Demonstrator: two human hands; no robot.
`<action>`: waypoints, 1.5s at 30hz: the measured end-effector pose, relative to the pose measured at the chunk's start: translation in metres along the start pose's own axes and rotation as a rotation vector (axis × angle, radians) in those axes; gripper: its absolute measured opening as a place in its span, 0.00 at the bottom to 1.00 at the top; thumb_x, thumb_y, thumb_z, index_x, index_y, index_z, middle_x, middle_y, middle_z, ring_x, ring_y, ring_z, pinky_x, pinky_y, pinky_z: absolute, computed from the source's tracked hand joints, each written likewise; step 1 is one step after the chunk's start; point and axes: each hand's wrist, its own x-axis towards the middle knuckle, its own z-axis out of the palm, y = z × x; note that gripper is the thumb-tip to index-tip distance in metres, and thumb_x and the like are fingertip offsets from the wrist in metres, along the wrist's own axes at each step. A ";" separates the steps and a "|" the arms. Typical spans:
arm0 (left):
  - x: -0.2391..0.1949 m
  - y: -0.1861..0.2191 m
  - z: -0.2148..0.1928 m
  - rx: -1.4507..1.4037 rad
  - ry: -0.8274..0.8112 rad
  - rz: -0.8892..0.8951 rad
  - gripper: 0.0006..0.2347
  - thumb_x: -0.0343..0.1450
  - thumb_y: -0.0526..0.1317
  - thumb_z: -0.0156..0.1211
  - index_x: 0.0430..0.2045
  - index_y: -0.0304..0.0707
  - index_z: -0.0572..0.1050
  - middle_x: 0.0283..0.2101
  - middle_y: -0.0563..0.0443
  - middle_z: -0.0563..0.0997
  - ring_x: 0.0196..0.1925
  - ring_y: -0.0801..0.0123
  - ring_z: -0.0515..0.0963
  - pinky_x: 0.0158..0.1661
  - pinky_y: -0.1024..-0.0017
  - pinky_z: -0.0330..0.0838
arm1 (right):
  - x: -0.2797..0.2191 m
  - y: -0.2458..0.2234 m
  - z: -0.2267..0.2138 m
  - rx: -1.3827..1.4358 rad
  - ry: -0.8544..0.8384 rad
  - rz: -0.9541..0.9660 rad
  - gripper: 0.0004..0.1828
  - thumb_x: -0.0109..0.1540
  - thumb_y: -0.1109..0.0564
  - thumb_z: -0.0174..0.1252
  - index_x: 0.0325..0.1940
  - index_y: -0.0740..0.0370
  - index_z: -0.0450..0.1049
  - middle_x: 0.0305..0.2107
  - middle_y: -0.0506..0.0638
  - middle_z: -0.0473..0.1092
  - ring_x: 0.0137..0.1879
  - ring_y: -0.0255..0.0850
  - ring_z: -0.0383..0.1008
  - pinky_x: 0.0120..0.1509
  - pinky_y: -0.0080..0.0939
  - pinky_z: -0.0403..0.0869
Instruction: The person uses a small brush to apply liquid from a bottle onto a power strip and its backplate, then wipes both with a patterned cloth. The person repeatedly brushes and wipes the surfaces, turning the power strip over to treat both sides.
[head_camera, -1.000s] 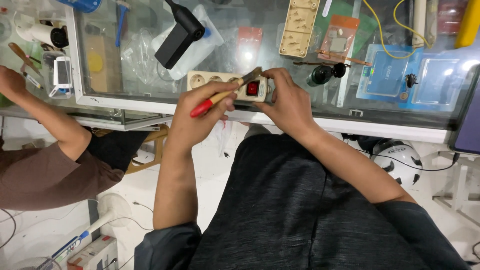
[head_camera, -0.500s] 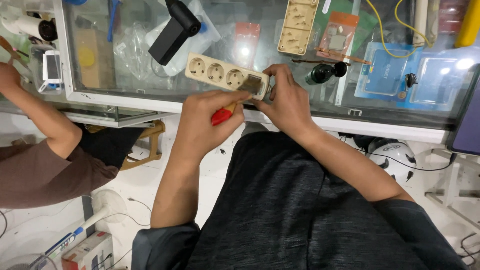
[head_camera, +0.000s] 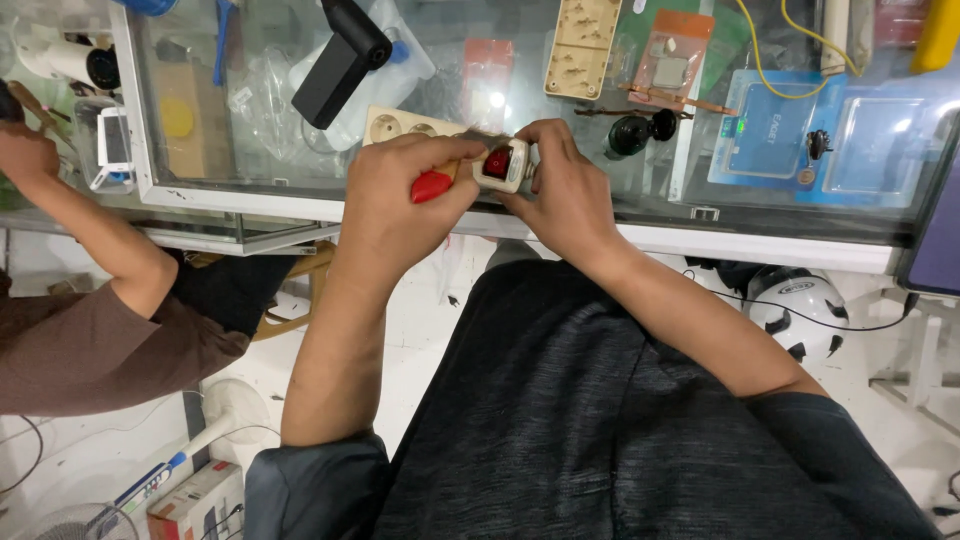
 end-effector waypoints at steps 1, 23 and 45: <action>-0.002 0.005 0.000 0.002 -0.002 0.003 0.07 0.67 0.38 0.64 0.35 0.47 0.86 0.28 0.46 0.83 0.33 0.53 0.85 0.36 0.64 0.78 | -0.001 0.001 0.001 0.001 0.004 0.001 0.31 0.58 0.54 0.74 0.57 0.58 0.63 0.27 0.50 0.67 0.33 0.54 0.76 0.39 0.52 0.75; -0.042 -0.039 -0.010 -0.043 0.108 -0.054 0.10 0.64 0.36 0.66 0.36 0.49 0.86 0.32 0.47 0.85 0.37 0.51 0.86 0.42 0.64 0.79 | 0.003 0.003 0.004 -0.037 -0.031 0.084 0.33 0.54 0.53 0.75 0.57 0.56 0.64 0.27 0.46 0.65 0.32 0.53 0.76 0.42 0.52 0.74; -0.038 -0.048 -0.011 -0.193 0.221 0.081 0.08 0.68 0.30 0.62 0.35 0.39 0.85 0.28 0.44 0.85 0.32 0.51 0.86 0.36 0.66 0.79 | 0.003 -0.001 0.001 -0.034 -0.008 0.103 0.33 0.52 0.57 0.76 0.56 0.58 0.66 0.27 0.50 0.67 0.32 0.56 0.76 0.43 0.53 0.73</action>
